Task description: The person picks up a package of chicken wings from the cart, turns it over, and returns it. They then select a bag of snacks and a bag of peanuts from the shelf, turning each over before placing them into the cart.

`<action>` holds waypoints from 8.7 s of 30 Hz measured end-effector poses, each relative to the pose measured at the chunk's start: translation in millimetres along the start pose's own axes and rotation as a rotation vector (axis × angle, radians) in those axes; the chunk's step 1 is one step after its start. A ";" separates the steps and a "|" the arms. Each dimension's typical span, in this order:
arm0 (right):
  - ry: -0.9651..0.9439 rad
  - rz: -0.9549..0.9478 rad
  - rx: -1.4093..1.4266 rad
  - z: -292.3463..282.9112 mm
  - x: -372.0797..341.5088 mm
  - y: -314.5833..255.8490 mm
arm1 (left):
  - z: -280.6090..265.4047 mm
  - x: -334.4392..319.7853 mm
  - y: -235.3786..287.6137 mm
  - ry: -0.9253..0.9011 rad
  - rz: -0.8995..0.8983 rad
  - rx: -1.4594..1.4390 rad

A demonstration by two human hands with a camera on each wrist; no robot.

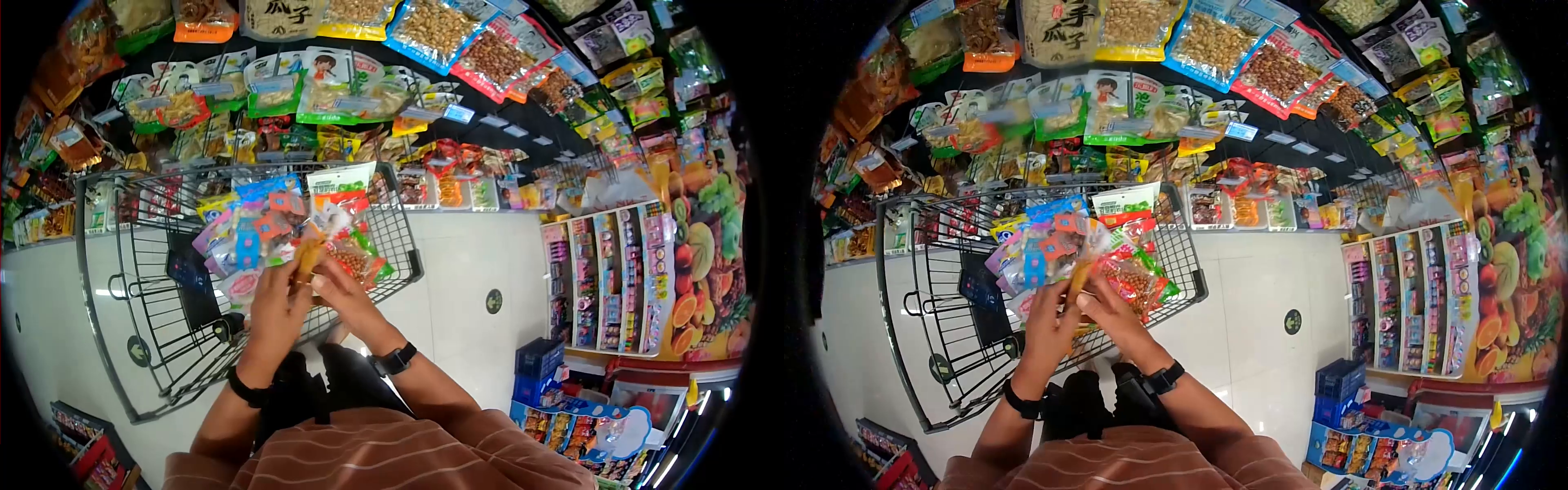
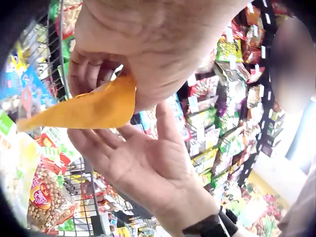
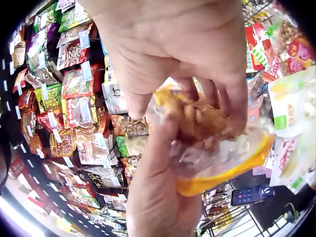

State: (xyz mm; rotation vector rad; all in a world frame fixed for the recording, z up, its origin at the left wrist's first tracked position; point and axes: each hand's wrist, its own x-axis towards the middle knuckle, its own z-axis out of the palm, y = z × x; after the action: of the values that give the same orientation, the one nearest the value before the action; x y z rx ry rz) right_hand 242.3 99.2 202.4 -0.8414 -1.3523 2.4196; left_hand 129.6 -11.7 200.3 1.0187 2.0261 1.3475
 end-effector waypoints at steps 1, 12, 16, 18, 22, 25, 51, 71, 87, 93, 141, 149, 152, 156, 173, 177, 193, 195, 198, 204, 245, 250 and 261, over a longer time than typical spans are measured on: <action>0.048 0.065 0.044 -7.3 2.1 11.5 | 1.7 -1.7 6.2 -0.011 0.091 0.117; 0.074 0.100 0.358 -57.1 -9.3 19.0 | -21.5 -15.3 -21.0 0.116 0.052 0.044; 0.031 0.088 0.426 -48.4 -20.4 5.3 | -22.7 -18.6 -41.7 -0.025 -0.244 -0.356; 0.051 0.097 0.416 -41.4 -24.9 0.2 | -21.2 -18.3 -40.0 -0.074 -0.304 -0.479; 0.039 0.139 0.426 -48.8 -22.6 2.4 | -14.0 -21.4 -30.5 -0.133 -0.385 -0.615; 0.032 0.177 0.430 -58.2 -15.4 0.8 | -2.6 -17.3 -27.5 -0.123 -0.460 -0.709; 0.146 0.129 0.326 -317.3 38.6 -114.4 | 212.2 112.4 61.2 -0.109 -0.397 -0.423; 0.221 -0.016 0.164 -410.3 106.4 -136.4 | 207.2 81.7 43.4 0.073 -0.530 -0.410; 0.189 -0.074 0.013 -436.2 192.1 -174.5 | 210.3 67.3 24.9 0.119 -0.629 -0.501; 0.136 -0.171 -0.040 -435.7 211.6 -179.5 | 212.6 67.2 24.3 0.133 -0.671 -0.514; 0.434 -0.313 0.187 -447.4 333.9 -204.1 | 199.3 56.5 6.6 0.145 -0.733 -0.515; 0.380 -0.301 -0.004 -442.9 338.8 -210.3 | 198.3 44.3 12.0 0.195 -0.745 -0.530; 0.374 -0.309 -0.117 -459.6 339.2 -199.6 | 196.6 39.1 6.7 0.192 -0.716 -0.524; 0.203 -0.449 -0.524 -479.8 323.9 -191.5 | 193.4 27.1 -7.9 0.205 -0.703 -0.460; 0.223 0.167 -0.380 -410.7 122.4 2.5 | 80.1 7.0 -59.2 0.205 -0.645 -0.175; 0.288 0.212 -0.586 -372.6 84.9 31.0 | 13.9 12.1 -57.6 0.245 -0.667 -0.035; 0.520 0.055 -0.923 -345.3 76.8 95.5 | -90.4 -10.2 -141.0 -0.037 -0.674 0.645; 0.553 0.010 -0.952 -345.8 76.8 101.0 | -97.0 -9.0 -145.5 -0.075 -0.683 0.685; 0.574 0.044 -0.968 -346.8 78.3 101.8 | -109.5 -7.3 -147.1 -0.130 -0.692 0.836; 0.612 0.053 -1.038 -346.9 81.3 103.9 | -129.0 -10.0 -150.2 -0.246 -0.676 0.898; 0.668 0.120 -1.069 -347.2 82.1 105.2 | -172.9 58.6 -198.3 -0.127 -0.197 1.128; 0.658 0.108 -1.094 -346.5 82.1 102.8 | -166.3 54.9 -196.4 -0.221 -0.194 1.119; 0.683 0.123 -1.088 -335.9 80.3 96.7 | -177.4 49.0 -211.4 -0.287 -0.113 1.313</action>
State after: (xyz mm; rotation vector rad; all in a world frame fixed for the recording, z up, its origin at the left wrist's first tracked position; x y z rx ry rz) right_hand 382.6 319.0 -43.9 -1.7729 -2.2367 1.0426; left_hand -96.5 -118.7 73.8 1.3966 2.5788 -0.3818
